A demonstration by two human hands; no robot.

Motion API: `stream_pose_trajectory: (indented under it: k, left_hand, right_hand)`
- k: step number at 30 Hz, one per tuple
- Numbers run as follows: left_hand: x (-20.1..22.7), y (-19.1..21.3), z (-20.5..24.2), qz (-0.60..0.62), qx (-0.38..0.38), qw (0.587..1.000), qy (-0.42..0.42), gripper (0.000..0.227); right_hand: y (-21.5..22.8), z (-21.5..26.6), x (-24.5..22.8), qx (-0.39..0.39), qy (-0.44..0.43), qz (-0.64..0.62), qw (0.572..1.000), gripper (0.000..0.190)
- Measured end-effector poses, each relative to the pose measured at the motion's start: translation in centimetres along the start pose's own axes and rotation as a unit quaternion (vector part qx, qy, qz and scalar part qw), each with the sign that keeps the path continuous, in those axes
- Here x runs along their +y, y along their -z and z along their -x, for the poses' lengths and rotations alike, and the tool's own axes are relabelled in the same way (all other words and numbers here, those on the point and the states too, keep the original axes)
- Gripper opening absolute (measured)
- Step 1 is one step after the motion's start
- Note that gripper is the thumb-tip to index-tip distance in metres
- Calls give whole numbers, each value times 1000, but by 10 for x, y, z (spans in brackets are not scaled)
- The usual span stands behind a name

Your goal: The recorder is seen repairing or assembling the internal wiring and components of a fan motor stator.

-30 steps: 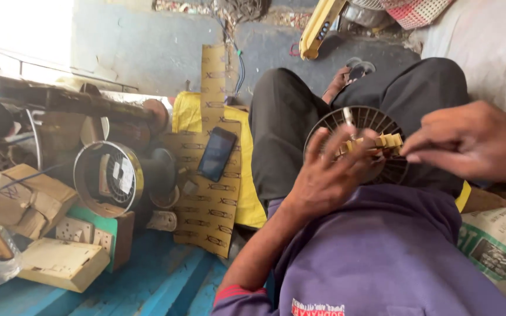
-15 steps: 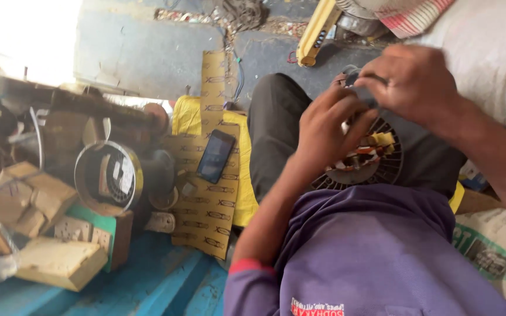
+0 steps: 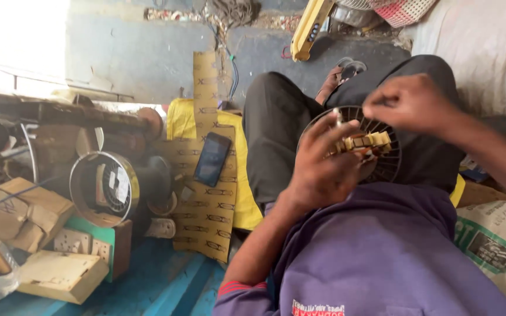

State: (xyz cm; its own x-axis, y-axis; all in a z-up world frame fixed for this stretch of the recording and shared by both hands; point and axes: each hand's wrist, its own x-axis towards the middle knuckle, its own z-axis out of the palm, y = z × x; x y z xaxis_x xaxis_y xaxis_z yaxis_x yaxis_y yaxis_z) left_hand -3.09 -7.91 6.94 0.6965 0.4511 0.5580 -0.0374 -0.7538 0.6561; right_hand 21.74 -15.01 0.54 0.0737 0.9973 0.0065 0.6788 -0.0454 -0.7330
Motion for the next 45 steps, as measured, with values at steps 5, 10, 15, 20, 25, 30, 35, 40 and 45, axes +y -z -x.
stream_pose_trajectory:
  k: [5,10,15,20,25,30,35,40,45]
  left_hand:
    - [-53,-31,-20,123,-2,969,215,12]
    - [-111,-18,-8,245,-322,887,222,18]
    - [-11,-4,-5,54,-160,967,192,26]
    - [0,-8,21,-108,-121,987,8,23]
    - [2,-18,22,-49,-38,994,90,19]
    - [-10,-22,11,90,-73,970,212,66]
    - [-17,-26,15,159,-90,948,260,79]
    - [-19,-27,3,173,-90,947,255,81]
    - [-16,-31,-2,107,-89,956,258,70]
  right_hand:
    - [14,-26,-37,79,29,74,994,16]
    - [15,20,-86,-62,171,92,979,12]
    - [36,50,-80,-122,171,1,978,20]
    - [32,15,-39,-87,8,6,996,18]
    - [-2,-5,2,-88,-55,-136,985,14]
    - [-18,-16,6,-76,-68,-109,989,14]
    - [-32,-9,8,-48,-64,-168,982,16]
    - [-41,-2,5,5,-62,-137,989,14]
    - [-46,6,3,26,-94,-153,983,13]
